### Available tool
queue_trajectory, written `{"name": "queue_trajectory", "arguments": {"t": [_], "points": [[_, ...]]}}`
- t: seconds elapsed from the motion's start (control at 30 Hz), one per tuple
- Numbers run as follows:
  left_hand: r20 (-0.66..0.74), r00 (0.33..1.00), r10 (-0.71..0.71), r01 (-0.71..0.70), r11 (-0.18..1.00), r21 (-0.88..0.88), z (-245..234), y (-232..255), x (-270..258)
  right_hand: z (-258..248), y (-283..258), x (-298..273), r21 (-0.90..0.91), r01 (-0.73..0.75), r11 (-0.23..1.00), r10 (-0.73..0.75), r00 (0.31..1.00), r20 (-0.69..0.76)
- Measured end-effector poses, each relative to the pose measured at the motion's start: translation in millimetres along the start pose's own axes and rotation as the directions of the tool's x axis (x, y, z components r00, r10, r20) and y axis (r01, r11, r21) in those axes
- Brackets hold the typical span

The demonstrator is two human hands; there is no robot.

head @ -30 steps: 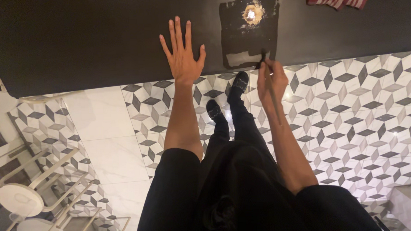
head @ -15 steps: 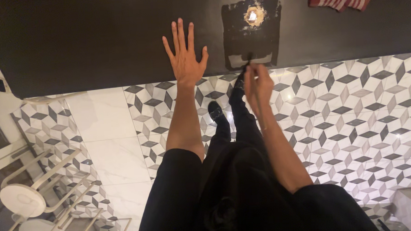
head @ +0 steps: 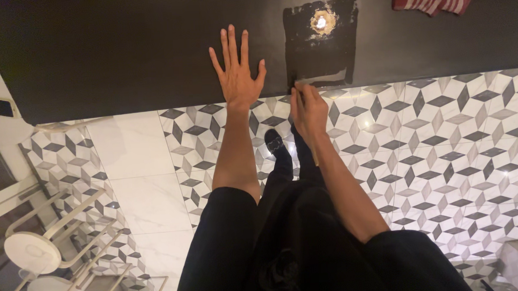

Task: The person uses a brush to paint a dark rectangular shape onto the surface of a black table, dipping the brush into a container of dark liquid and applying it with multiple strokes.

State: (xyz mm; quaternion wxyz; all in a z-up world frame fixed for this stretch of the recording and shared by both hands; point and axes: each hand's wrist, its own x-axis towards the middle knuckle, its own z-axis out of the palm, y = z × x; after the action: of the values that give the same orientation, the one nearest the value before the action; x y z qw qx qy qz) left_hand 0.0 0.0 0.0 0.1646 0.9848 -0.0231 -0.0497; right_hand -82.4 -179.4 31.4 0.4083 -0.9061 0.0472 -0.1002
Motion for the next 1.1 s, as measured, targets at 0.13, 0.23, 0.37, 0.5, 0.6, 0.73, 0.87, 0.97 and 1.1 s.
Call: {"name": "queue_trajectory", "arguments": {"t": [0.13,0.23,0.37,0.5,0.6,0.73,0.87,0.97,1.1], "points": [[-0.012,1.000,0.004,-0.004,1.000,0.014,1,-1,2,-6,3,3,0.002,-0.024,1.000,0.024,0.999,-0.022],[0.001,1.000,0.000,0.000,1.000,0.016,3,-1,1,-8,6,2,-0.009,-0.067,0.998,0.067,0.996,-0.056],[0.012,1.000,-0.009,0.009,1.000,0.009,3,0,0,7,4,-3,0.022,-0.063,0.998,0.063,0.998,-0.028],[-0.003,1.000,0.000,0.000,1.000,0.013,6,-2,3,-4,21,-4,-0.007,-0.004,1.000,0.004,1.000,-0.018],[-0.021,1.000,0.011,-0.011,1.000,0.010,5,-2,0,-24,44,7,-0.039,-0.093,0.995,0.089,0.992,-0.093],[-0.003,1.000,0.006,-0.006,1.000,0.004,2,-1,0,-30,43,8,-0.004,-0.125,0.992,0.124,0.985,-0.117],[-0.014,1.000,0.015,-0.014,1.000,0.011,2,-1,1,-35,43,18,-0.045,-0.081,0.996,0.078,0.995,-0.059],[-0.009,1.000,0.013,-0.013,1.000,0.017,4,-3,1,-43,53,32,-0.070,-0.060,0.996,0.048,0.987,-0.156],[0.005,1.000,0.006,-0.006,1.000,0.008,4,-2,2,-33,57,41,-0.041,-0.120,0.992,0.115,0.987,-0.113]]}}
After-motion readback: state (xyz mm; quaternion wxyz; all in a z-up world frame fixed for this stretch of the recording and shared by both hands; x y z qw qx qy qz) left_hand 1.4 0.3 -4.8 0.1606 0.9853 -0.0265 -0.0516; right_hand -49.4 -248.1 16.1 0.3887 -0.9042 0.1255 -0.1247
